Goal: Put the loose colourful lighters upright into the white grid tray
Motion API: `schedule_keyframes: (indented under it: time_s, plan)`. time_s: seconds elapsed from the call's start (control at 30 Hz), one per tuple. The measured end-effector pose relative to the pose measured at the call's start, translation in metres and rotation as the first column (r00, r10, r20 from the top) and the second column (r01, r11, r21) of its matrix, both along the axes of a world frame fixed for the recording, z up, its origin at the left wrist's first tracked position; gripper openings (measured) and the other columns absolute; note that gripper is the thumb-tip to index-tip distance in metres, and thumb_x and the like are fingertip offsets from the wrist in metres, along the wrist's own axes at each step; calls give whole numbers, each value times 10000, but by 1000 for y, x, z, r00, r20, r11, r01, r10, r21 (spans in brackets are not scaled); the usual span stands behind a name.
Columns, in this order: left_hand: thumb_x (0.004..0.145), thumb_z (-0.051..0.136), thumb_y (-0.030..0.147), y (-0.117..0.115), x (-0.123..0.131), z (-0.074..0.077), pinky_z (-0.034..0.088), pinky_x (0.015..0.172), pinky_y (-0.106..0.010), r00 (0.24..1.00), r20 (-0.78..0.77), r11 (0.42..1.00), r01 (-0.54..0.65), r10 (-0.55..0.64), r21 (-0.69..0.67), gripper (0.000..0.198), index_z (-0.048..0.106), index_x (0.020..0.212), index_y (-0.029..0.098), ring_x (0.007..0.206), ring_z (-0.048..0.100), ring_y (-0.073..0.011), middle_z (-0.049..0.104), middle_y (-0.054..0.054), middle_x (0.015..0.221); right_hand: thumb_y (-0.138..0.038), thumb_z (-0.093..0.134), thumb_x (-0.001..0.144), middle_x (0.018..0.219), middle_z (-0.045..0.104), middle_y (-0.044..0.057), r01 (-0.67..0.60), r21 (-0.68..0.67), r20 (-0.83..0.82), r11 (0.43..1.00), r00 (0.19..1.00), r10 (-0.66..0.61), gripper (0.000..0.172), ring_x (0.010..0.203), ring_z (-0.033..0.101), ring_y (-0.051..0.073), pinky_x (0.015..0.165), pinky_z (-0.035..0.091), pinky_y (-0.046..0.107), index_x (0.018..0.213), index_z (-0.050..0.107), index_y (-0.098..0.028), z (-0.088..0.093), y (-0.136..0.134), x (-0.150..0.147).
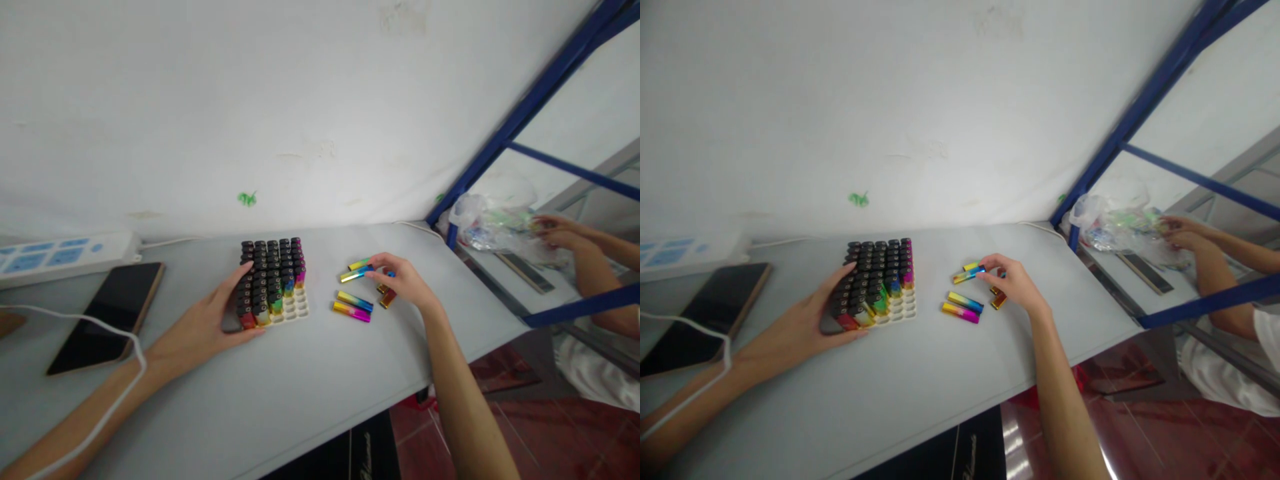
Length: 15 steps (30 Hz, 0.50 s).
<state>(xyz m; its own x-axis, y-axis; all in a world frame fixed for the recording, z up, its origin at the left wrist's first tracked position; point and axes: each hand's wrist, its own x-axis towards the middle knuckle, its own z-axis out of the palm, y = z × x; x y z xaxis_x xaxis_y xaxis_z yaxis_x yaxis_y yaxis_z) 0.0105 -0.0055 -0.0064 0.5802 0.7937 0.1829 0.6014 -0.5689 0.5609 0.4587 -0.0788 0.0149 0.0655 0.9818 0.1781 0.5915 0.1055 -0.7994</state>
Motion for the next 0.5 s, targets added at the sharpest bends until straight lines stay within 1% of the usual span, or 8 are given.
schedule_keyframes:
  time_s: [0.13,0.2,0.3,0.4,0.5]
  plan:
    - [948,721,855,3,-2,-5,503,1337,-523,1000,-3,1000,14,-14,-11,1185,186,1851,305,1571,631,-396,492,-124,1836,-662,903,840,1081,846,86,22,44,-266,999,964,-10,521,1011,780,266,904,633,420,1127,810,-237,3,7,-14]
    - [941,740,834,5,-2,-7,509,1330,-536,1000,-8,1000,13,-13,-9,1188,191,1851,302,1568,633,-399,502,-131,1828,-652,944,808,1036,833,67,32,39,-353,999,936,-16,533,976,767,252,919,631,420,1130,827,-244,4,12,-21]
    - [924,749,824,7,-3,-7,547,1297,-539,1000,-5,1000,19,-19,2,1185,217,1845,302,1542,659,-400,518,-139,1816,-631,989,778,931,792,35,26,0,-468,1000,884,-23,510,884,728,214,857,614,375,1072,850,-239,5,18,-32]
    - [932,762,772,6,-2,-3,554,1290,-542,999,-6,999,35,-35,-16,1150,237,1838,297,1535,665,-408,485,-148,1835,-624,1007,776,914,769,21,-34,-40,-599,999,800,3,498,859,717,197,811,612,345,1045,833,-243,8,22,-47]
    - [930,786,712,5,-2,-1,552,1290,-582,999,-3,999,41,-41,-36,1139,232,1841,312,1535,662,-425,485,-138,1836,-620,971,847,1018,773,29,-160,-22,-716,987,692,96,483,914,754,207,815,645,359,1102,764,-266,18,25,-70]
